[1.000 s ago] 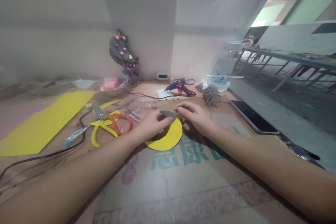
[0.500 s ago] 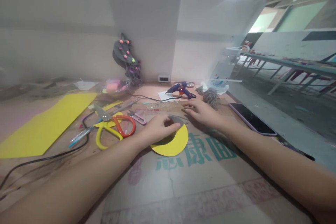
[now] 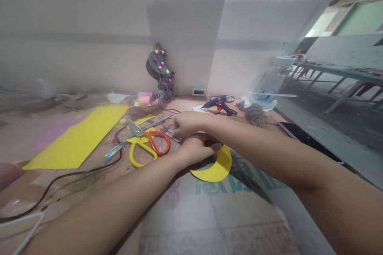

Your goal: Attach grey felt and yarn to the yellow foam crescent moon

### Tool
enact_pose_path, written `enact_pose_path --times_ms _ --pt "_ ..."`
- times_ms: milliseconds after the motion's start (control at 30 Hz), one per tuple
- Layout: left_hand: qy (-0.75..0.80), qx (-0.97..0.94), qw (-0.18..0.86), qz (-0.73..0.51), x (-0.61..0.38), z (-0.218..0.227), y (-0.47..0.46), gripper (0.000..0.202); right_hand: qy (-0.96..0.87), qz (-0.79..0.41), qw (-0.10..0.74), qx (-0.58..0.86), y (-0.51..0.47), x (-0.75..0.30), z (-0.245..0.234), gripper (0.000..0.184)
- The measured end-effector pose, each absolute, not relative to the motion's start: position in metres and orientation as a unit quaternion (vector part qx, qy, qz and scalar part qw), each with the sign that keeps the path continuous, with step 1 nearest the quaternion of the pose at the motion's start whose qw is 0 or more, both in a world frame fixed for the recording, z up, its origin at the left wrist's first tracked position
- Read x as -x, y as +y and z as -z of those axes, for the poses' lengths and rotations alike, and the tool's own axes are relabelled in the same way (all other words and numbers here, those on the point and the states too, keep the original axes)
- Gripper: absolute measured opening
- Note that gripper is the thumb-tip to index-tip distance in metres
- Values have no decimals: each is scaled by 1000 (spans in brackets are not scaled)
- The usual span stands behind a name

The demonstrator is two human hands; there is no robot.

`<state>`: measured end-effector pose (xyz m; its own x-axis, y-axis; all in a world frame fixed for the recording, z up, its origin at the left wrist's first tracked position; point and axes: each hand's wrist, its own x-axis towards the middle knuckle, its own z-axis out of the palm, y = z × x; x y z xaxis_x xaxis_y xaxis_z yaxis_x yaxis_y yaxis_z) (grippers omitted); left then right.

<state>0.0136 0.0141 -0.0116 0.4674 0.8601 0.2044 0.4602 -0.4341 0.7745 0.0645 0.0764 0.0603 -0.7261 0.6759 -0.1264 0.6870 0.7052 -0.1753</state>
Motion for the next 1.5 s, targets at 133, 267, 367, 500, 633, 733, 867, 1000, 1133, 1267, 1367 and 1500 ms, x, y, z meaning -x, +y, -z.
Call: enact_pose_path --times_ms 133,267,367,500,633,733,867,1000,1133,1267,1367,1500 --pt "447 -785 311 -295 -14 9 13 42 925 129 49 -353 78 -36 -55 12" --pt "425 -782 345 -297 -15 12 16 36 915 102 -2 -391 81 -42 -52 6" --pt "417 -772 375 -299 -15 15 18 33 902 74 -75 -419 73 -69 -59 13" --pt "385 -752 436 -310 -15 12 19 26 888 43 -169 -425 42 -129 -67 37" --pt "338 -712 523 -323 -13 8 19 28 908 -9 -225 -354 10 -196 -56 32" --pt "337 -699 532 -340 -12 8 20 31 918 -48 -220 -325 -1 -236 -36 30" --pt "369 -680 556 -305 -12 7 19 36 915 -26 -253 -314 -2 -261 -11 44" --pt "420 -673 538 -287 -12 7 18 36 902 -14 -308 -301 2 -261 -3 36" --pt "440 -696 500 -268 -11 8 18 30 897 -62 -306 -313 1 -256 -6 26" --pt "417 -726 473 -274 -11 9 18 28 897 -86 -291 -322 -2 -253 -8 25" --pt "403 -752 446 -272 -11 9 18 29 901 -93 -280 -319 -1 -253 -7 25" --pt "400 -764 426 -274 -11 9 18 29 905 -107 -272 -309 3 -253 -4 24"
